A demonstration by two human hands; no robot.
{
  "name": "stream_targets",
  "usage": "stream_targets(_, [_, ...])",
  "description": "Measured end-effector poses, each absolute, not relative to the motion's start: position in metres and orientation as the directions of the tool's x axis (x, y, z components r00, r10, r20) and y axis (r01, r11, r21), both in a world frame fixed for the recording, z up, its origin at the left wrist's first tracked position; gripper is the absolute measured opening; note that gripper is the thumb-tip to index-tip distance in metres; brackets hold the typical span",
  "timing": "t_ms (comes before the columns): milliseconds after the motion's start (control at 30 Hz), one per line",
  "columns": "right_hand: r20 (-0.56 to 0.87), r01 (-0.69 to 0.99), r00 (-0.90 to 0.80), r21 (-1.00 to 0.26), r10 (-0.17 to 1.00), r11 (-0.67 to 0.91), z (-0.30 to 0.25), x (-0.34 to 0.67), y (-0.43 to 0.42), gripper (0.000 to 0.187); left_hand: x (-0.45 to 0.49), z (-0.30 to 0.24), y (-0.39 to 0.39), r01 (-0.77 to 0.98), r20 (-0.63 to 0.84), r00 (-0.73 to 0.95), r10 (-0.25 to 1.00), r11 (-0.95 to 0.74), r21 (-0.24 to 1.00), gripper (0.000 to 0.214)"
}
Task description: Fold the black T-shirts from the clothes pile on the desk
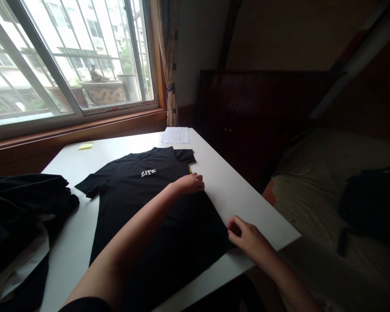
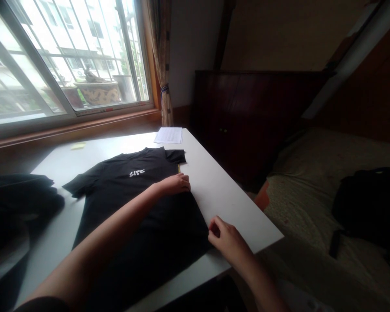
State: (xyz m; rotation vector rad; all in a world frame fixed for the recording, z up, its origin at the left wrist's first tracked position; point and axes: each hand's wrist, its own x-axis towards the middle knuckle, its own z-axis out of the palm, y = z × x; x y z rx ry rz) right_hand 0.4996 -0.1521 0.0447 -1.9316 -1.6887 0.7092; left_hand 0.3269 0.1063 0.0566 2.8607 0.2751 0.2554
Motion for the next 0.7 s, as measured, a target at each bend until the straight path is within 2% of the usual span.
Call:
stream_targets(200, [-0.138,0.830,0.007,-0.552,0.990,-0.083,0.044,0.502,-0.150,0.010,0.323,0.044,0.089,0.308,0.242,0.896,0.373,-0.913,0.268,0.037])
stream_targets(333, [-0.137,0.836,-0.031,-0.547,0.990,-0.049,0.051,0.505,-0.148,0.010,0.298,0.043,0.080,0.230,0.359,0.853,0.378,-0.892,0.390,0.032])
stream_targets(433, [-0.079,0.831,-0.080,-0.556,0.994,0.022,0.060,0.506,-0.143,0.014,0.264,0.042,0.066,0.229,0.384,0.835,0.394,-0.883,0.410,0.029])
stream_targets(533, [0.011,0.808,-0.116,-0.581,0.993,0.101,0.067,0.502,-0.134,0.017,0.217,0.039,0.043,0.354,0.358,0.802,0.478,-0.863,0.360,0.032])
stream_targets(700, [0.157,0.810,-0.195,-0.530,0.968,0.250,0.067,0.492,-0.106,0.020,0.123,0.031,-0.005,0.614,0.306,0.710,0.635,-0.770,0.175,0.038])
